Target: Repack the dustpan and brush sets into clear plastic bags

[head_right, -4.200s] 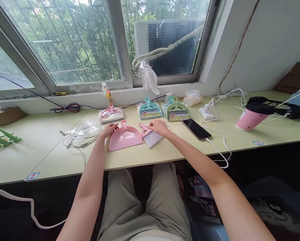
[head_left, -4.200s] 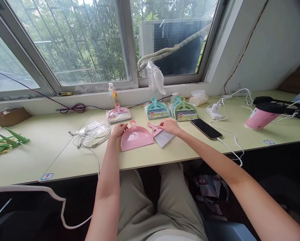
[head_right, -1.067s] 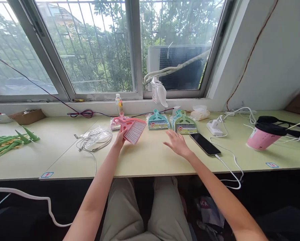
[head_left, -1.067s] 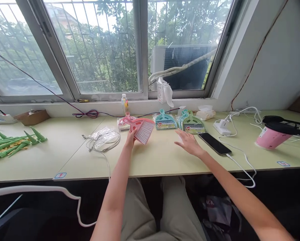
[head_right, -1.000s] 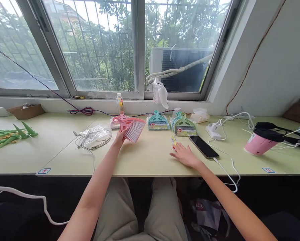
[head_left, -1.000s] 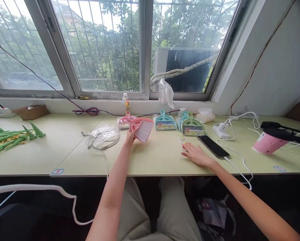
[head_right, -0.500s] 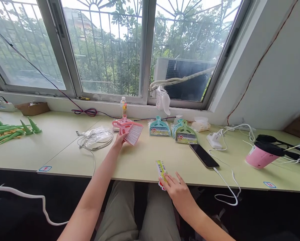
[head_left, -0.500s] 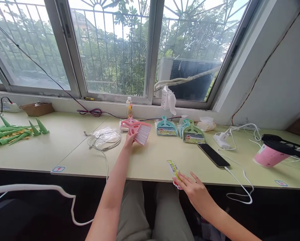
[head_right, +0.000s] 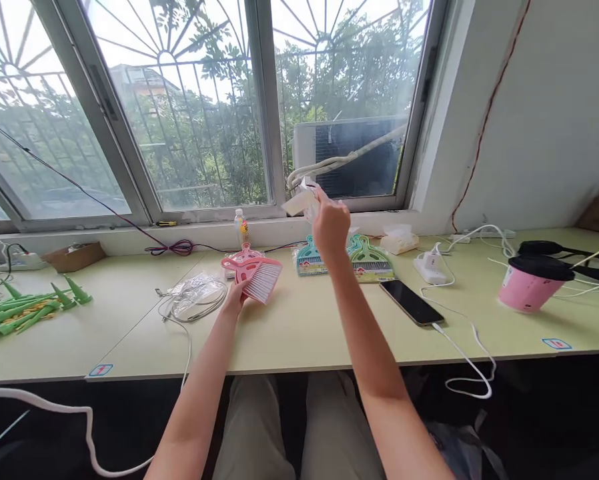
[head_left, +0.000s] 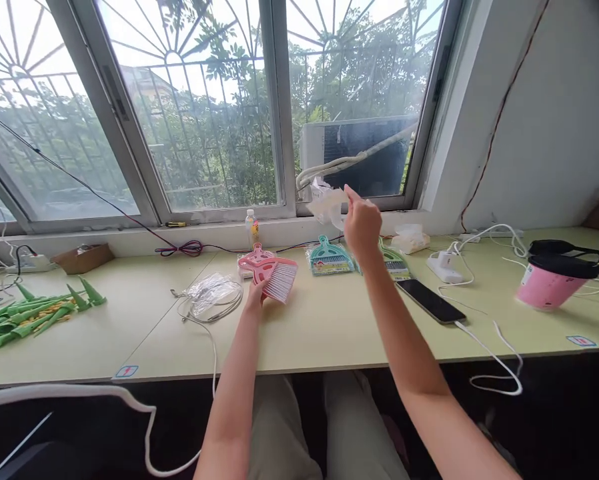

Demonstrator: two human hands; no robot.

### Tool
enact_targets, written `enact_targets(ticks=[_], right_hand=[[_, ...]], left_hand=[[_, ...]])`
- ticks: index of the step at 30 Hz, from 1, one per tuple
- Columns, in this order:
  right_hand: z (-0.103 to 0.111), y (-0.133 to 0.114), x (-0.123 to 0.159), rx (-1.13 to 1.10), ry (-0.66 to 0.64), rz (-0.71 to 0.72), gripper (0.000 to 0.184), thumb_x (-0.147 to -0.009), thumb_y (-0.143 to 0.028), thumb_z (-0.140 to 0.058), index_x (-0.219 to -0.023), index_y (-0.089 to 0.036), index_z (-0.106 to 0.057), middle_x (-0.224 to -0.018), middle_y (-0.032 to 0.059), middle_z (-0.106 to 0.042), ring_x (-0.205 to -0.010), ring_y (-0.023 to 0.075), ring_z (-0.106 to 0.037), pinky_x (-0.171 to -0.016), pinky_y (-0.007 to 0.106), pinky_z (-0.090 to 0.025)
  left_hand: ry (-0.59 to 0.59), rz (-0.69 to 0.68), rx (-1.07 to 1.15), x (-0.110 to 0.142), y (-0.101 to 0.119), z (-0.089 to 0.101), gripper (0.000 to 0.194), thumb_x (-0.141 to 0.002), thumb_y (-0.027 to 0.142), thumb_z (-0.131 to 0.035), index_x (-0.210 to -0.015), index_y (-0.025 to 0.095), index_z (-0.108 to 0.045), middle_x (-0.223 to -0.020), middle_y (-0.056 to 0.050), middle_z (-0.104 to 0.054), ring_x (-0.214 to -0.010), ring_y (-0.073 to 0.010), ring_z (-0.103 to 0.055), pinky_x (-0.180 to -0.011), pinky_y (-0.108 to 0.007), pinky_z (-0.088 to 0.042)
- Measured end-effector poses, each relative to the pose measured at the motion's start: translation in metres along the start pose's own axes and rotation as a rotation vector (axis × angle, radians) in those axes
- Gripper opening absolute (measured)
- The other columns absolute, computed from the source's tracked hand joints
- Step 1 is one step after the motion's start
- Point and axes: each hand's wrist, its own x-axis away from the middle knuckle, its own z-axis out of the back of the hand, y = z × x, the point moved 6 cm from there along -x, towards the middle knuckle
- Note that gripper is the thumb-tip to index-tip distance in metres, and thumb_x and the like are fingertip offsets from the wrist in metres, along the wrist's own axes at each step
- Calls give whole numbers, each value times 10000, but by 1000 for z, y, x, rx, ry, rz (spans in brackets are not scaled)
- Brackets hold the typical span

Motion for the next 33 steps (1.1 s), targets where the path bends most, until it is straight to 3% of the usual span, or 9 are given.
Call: enact_targets(ticks=[2,5,8,12,19,23,27,30,33], right_hand=[[-53,-29,29,-122,-72,-117,583,-962,-15,-312,-1509,-104,-491,-1470,197,-583,-1403,221,-516,-1236,489,-227],[-146,-68,105,-312,-577,-202,602,-909,1,-397,-1479,-133,-540,-1392,197,-646,-1352,250,-575,-1251,480,-217],[-191,-78,154,-345,-731,-292,655,-910,-9,-332,-1544,-124,-448,-1445,179,-611,-1380,235,-553,-1269,462,-163],[-207,-83,167,-372,-795,-181,594,-1021,-175,-235,-1608,-114,-304,-1655,154,-335,-1578,236,-221,-1260,576,43],[-216,-92,177,-462,-1005,-142,654,-1066,-447,-105,-1654,-162,-94,-1727,116,-47,-1608,211,37,-1244,600,27],[-214,-90,176,-516,-956,-218,682,-1056,-523,-232,-1625,-148,-255,-1710,165,-162,-1602,243,-81,-1253,556,-74],[-211,-64,165,-623,-688,-506,496,-1035,-392,-397,-1491,-223,-492,-1590,130,-462,-1517,266,-318,-1220,531,-250],[-219,-39,165,-915,-548,-812,416,-972,-313,-539,-1372,-205,-574,-1431,133,-616,-1366,256,-521,-1142,458,-411],[-233,-30,170,-1339,-564,-1030,254,-925,-186,-592,-1174,-172,-645,-1140,102,-752,-1059,214,-703,-979,391,-554]], left_hand=[[30,3,-23,0,-1,0,461,-680,220,-831,-1101,207,-647,-987,-77,-716,-781,-173,-686,-618,-252,-553],[74,-18,-64,-3,-2,-2,406,-740,269,-816,-1095,225,-623,-1043,-97,-707,-820,-181,-691,-638,-268,-554],[110,-20,-72,-7,-4,-4,395,-752,293,-818,-1073,238,-594,-1094,-88,-700,-834,-165,-681,-654,-263,-552],[84,-50,-36,-11,-5,-8,466,-682,332,-868,-1047,241,-593,-1058,-51,-700,-856,-160,-684,-682,-263,-559],[28,-71,-75,-9,-5,-12,536,-539,182,-875,-995,210,-595,-900,-20,-697,-745,-152,-676,-652,-264,-552],[55,-141,-107,-9,-4,-14,628,-498,77,-809,-1074,203,-591,-918,-19,-709,-807,-186,-699,-704,-297,-578],[54,-164,-117,-8,-1,-17,651,-516,84,-809,-1120,210,-602,-1018,-49,-723,-962,-238,-705,-782,-340,-597],[6,-160,-124,-5,3,-21,655,-484,70,-814,-1095,206,-619,-1060,-64,-726,-1049,-272,-690,-849,-368,-588],[-91,-160,-132,0,6,-29,684,-472,99,-831,-1118,205,-632,-1085,-73,-730,-1067,-289,-686,-868,-382,-578]])
